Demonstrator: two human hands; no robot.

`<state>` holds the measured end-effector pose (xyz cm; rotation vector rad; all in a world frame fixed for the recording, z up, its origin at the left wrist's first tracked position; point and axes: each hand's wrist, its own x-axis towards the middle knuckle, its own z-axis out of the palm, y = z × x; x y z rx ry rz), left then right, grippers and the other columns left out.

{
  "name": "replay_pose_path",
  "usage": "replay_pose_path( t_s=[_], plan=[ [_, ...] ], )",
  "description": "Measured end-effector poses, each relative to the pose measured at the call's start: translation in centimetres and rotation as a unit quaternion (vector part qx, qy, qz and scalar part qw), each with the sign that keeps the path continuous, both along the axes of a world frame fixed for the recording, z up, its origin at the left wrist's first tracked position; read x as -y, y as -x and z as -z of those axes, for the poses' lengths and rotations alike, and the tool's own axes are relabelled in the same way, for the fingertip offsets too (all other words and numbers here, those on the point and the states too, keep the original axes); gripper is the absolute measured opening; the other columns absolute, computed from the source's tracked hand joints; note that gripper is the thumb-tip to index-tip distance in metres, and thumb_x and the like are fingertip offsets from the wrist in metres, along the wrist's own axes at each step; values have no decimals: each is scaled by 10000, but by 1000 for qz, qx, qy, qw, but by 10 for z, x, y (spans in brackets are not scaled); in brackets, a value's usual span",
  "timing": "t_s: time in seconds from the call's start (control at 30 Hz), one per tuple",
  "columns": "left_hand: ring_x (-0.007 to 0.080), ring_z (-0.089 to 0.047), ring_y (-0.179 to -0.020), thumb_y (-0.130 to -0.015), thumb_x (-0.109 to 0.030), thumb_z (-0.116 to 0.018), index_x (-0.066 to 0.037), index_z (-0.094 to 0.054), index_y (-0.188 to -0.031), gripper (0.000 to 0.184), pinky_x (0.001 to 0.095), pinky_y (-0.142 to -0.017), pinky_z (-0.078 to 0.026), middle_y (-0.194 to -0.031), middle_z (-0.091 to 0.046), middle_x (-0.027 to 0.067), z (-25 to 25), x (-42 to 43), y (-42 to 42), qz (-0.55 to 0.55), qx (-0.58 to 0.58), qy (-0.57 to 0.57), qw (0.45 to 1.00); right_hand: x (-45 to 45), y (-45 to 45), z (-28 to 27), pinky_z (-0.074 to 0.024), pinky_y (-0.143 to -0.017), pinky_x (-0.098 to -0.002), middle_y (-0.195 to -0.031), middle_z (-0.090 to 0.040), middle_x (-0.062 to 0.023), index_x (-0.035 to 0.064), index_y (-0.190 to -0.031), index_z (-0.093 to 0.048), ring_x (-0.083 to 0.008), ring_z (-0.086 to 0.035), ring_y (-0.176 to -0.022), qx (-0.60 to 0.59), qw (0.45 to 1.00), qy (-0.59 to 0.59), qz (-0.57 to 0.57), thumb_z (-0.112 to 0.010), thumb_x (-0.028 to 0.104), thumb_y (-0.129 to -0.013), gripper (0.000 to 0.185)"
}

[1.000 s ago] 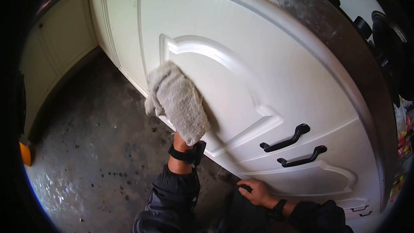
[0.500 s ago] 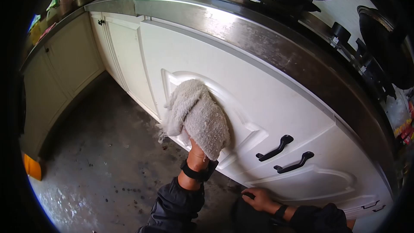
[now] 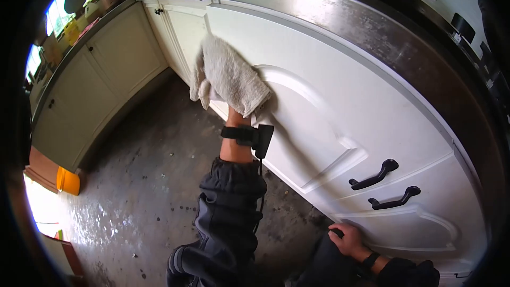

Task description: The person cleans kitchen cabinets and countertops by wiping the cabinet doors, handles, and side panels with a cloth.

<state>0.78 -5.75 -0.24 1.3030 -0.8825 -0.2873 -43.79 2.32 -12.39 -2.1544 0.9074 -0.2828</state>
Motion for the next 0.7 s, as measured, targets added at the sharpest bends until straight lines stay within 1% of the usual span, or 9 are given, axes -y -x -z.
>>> replay_pose_path(
  t_s=[0.07, 0.27, 0.33, 0.4, 0.43, 0.53, 0.57, 0.67, 0.7],
  plan=[
    [227, -628, -1076, -944, -94, -570, -47, -576, -1157, 218, 368, -926, -522, -1129, -642, 126, 12, -25, 6, -8, -5, -13, 1000, 0, -11, 4, -539, -835, -397, -980, -727, -141, 66, -995, -724, -327, -692, -936, 10, 1000, 8, -20, -701, 252, -859, 232],
    [225, -630, -1069, -943, -94, -569, -48, -578, -1140, 203, 367, -922, -522, -1116, -643, 124, 68, -146, 40, -37, -69, -93, 993, -20, -64, 0, -538, -817, -404, -966, -727, -131, 81, -982, -734, -329, -688, -912, 28, 996, -22, -76, -709, 296, -846, 256],
    [224, -630, -1067, -942, -94, -569, -49, -579, -1135, 198, 366, -921, -522, -1112, -644, 123, 77, -174, 44, -52, -91, -121, 987, -27, -74, 3, -529, -784, -419, -951, -721, -136, 89, -966, -735, -335, -681, -899, 31, 997, -21, -69, -721, 317, -835, 263],
    [223, -631, -1065, -942, -94, -568, -49, -580, -1129, 193, 366, -920, -522, -1108, -645, 123, 80, -188, 41, -73, -102, -138, 982, -25, -85, 19, -523, -767, -430, -938, -717, -140, 87, -956, -729, -342, -676, -891, 34, 997, 10, -72, -722, 320, -833, 263],
    [223, -631, -1064, -942, -94, -568, -50, -581, -1127, 190, 366, -919, -522, -1106, -645, 122, 80, -192, 39, -83, -107, -144, 980, -25, -92, 17, -511, -783, -438, -919, -708, -144, 73, -940, -714, -349, -668, -900, 32, 996, 30, -75, -713, 310, -838, 258],
    [221, -632, -1060, -941, -94, -568, -50, -582, -1118, 183, 365, -917, -522, -1100, -646, 121, 82, -195, 22, -109, -118, -135, 978, -24, -106, 18, -494, -840, -439, -944, -704, -135, 67, -952, -703, -346, -659, -939, 6, 994, 47, -101, -698, 294, -850, 248],
    [221, -633, -1059, -941, -94, -568, -51, -582, -1115, 181, 365, -916, -522, -1098, -646, 121, 86, -194, 14, -116, -122, -130, 977, -22, -109, 24, -476, -878, -438, -981, -705, -118, 69, -965, -699, -334, -654, -971, 9, 992, 50, -116, -709, 269, -845, 233],
    [220, -633, -1056, -940, -94, -567, -51, -584, -1107, 173, 364, -914, -522, -1091, -647, 120, 110, -194, -17, -131, -141, -122, 974, -22, -127, 13, -464, -909, -438, -1007, -704, -100, 69, -988, -696, -325, -650, -994, 33, 984, 106, -138, -723, 251, -839, 236],
    [220, -634, -1055, -940, -94, -567, -52, -584, -1104, 171, 364, -914, -522, -1089, -647, 119, 120, -192, -28, -132, -148, -122, 973, -27, -139, -6, -491, -892, -418, -1008, -716, -99, 57, -976, -701, -309, -669, -985, 40, 987, 95, -125, -737, 177, -822, 198]
  ],
)
